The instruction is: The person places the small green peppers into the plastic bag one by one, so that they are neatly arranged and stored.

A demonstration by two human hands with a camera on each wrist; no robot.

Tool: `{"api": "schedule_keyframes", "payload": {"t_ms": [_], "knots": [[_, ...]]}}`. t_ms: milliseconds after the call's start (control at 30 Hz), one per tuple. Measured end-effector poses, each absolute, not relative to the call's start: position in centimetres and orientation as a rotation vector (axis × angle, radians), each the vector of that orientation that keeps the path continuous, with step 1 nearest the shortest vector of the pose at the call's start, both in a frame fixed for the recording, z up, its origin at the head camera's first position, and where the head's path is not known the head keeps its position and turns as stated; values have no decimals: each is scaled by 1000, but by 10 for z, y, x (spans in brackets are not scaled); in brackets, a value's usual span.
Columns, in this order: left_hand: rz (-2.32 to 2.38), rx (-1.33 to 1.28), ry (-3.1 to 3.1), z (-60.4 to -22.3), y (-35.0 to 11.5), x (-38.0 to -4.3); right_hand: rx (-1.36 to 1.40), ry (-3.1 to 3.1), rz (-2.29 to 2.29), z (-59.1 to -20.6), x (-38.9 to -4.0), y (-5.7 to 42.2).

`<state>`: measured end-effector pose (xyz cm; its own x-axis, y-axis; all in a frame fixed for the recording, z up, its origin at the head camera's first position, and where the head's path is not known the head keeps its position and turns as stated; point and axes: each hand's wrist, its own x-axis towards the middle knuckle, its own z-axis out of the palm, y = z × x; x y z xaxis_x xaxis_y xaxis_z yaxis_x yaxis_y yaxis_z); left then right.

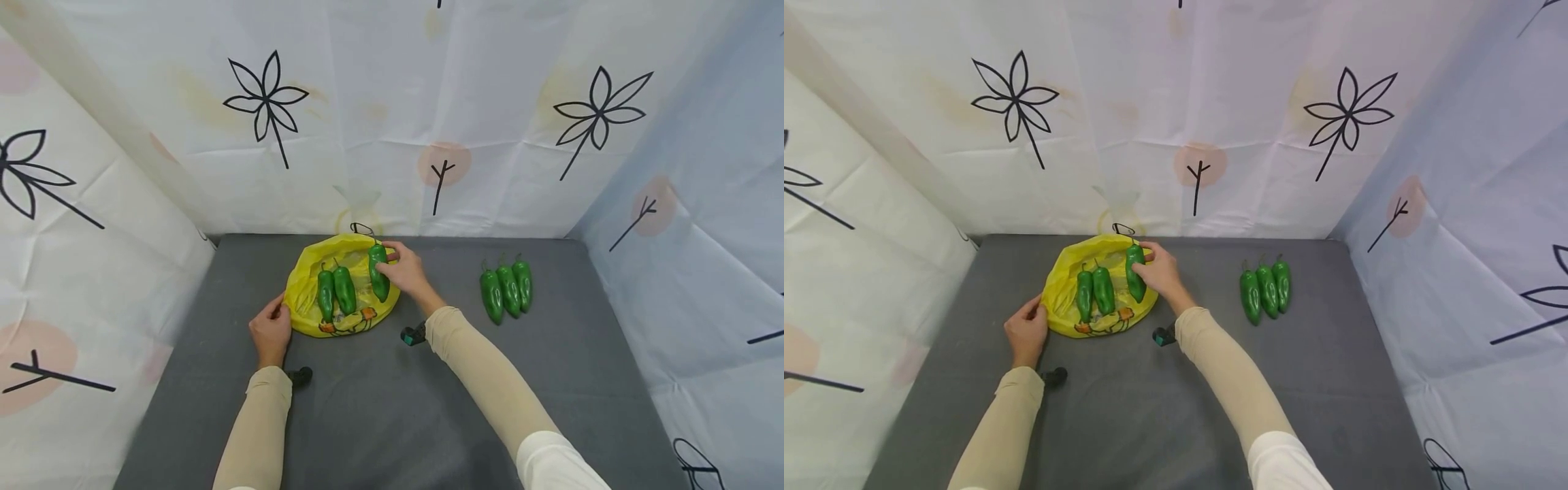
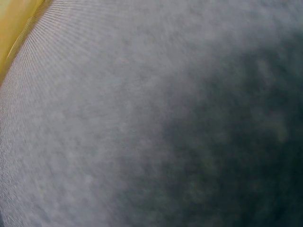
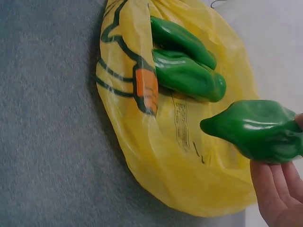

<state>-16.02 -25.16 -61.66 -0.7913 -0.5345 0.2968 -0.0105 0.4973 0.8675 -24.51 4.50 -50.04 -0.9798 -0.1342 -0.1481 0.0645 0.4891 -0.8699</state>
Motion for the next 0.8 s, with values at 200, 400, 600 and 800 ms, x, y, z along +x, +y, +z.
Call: {"api": "schedule_keyframes", "payload": {"t_ms": [200, 400, 600, 800], "knots": [[-1283, 433, -2196, -619, -253, -160, -48, 2487, -1522, -505, -244, 36], [-1284, 429, -2185, -618, -254, -160, -89, 2487, -1479, -514, -247, 27], [-1297, 424, -2177, -617, -254, -160, -144, 2487, -1440, -520, -247, 18], [-1283, 442, -2195, -619, -254, -161, -192, 2509, -1418, -523, -246, 10]]}}
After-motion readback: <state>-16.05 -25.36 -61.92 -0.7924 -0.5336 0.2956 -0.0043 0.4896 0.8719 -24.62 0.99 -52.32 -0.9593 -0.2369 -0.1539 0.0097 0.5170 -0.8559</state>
